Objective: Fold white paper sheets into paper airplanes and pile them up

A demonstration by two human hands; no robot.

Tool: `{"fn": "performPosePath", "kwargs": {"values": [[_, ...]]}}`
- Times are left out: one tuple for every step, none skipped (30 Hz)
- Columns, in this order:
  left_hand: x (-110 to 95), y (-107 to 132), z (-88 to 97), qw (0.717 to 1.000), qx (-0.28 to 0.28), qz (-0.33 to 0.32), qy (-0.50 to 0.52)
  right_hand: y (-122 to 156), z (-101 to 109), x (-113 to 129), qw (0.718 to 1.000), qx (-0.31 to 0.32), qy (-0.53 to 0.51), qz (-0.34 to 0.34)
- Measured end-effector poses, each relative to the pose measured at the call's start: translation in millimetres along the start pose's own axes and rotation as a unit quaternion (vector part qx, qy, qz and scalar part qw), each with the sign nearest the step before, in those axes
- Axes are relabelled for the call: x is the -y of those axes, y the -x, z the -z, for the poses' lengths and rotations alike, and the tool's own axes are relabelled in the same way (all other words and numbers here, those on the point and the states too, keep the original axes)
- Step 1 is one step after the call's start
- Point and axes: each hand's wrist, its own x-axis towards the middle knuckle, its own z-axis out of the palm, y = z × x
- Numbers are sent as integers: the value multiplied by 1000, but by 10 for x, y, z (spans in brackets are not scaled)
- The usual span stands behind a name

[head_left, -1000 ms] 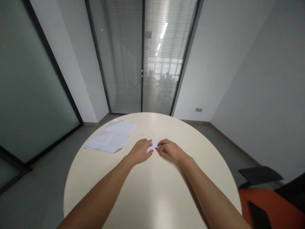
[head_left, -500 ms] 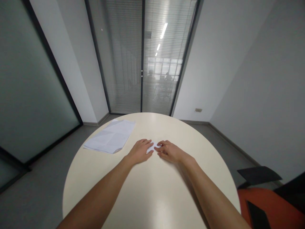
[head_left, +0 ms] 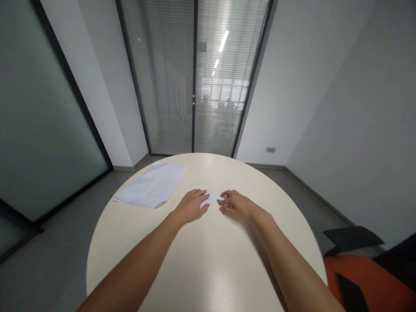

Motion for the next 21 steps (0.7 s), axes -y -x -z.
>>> {"fn": "performPosePath", "kwargs": {"values": [[-1,0,3,1000,0,2,2,-11,0,35,1000,1,2,6],[-2,-1,7,1000,0,4,5,-25,-1,69,1000,3,4,12],[-2,-1,11,1000,1,6,7,-39,-3,100,1000,5,7,18],[-2,-2,15,1000,2,6,9,-52,-7,126,1000,7,10,24],[0,-2,18,1000,3,6,10,-65,-12,146,999,8,12,29],[2,-3,20,1000,3,5,11,-76,-21,162,999,7,12,32],[6,-4,20,1000,4,3,11,-86,-32,173,999,6,11,35],[10,-5,19,1000,5,3,11,-95,-46,181,999,5,10,38],[15,-6,16,1000,5,3,12,-103,-61,186,999,4,10,40],[20,-7,13,1000,7,3,12,-109,-76,189,999,3,10,43],[25,-7,9,1000,8,2,14,-115,-90,188,999,2,11,45],[28,-6,6,1000,9,2,15,-119,-101,185,999,3,11,48],[31,-5,4,1000,9,2,16,-121,-109,177,999,2,9,48],[32,-3,3,1000,9,1,16,-120,-113,165,999,2,6,46],[32,-1,5,1000,8,1,15,-117,-113,148,999,2,2,44],[30,0,8,1000,8,1,13,-110,-109,126,999,3,-2,42],[27,2,12,1000,8,1,10,-101,-102,102,999,4,-5,40],[23,3,17,1000,8,2,8,-90,-94,75,999,4,-8,37],[19,3,22,1000,8,2,7,-78,-86,48,999,5,-11,33],[14,2,28,1000,9,1,7,-65,-78,20,1000,4,-14,28],[9,1,33,1000,11,0,8,-52,-71,-7,1000,2,-17,21]]}}
